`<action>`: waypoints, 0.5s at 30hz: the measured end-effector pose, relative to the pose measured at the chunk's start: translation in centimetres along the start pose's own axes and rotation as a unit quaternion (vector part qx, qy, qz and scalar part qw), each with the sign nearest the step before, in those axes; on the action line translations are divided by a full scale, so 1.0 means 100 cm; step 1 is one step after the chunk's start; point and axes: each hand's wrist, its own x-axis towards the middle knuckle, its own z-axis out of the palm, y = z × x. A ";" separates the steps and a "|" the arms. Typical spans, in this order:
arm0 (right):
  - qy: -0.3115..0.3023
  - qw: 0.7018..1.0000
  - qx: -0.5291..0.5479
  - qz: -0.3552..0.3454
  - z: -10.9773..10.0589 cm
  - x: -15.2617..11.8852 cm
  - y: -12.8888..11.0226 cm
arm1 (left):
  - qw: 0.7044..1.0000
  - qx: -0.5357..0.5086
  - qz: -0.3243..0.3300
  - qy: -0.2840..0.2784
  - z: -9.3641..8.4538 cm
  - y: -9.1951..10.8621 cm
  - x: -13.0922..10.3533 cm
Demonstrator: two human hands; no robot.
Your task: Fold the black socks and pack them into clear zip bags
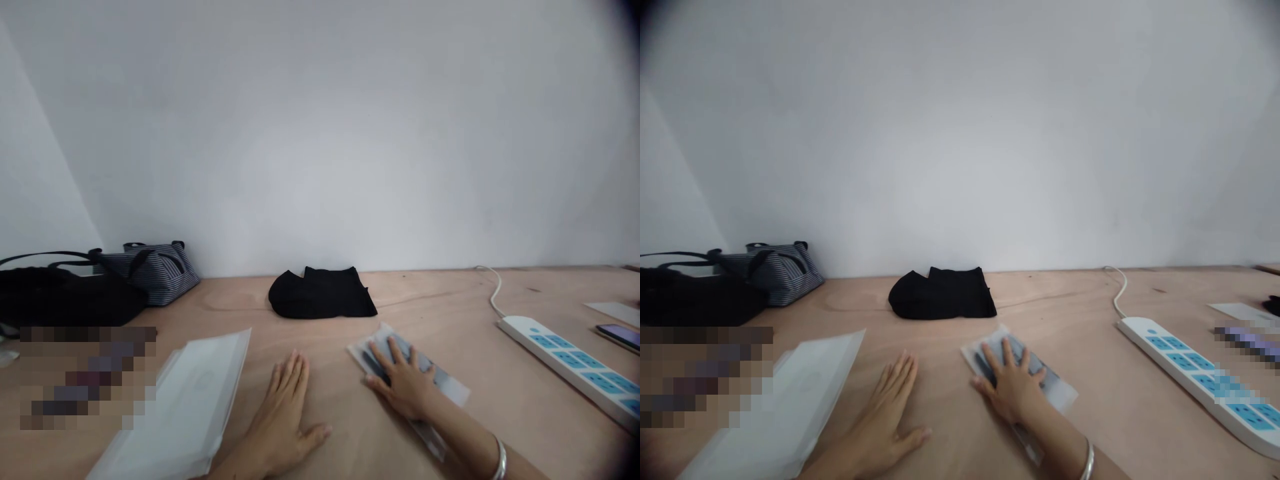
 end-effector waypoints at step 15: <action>0.141 0.985 -0.088 0.037 -0.017 0.054 0.042 | 0.993 -0.007 -0.049 -0.104 -0.025 0.014 0.003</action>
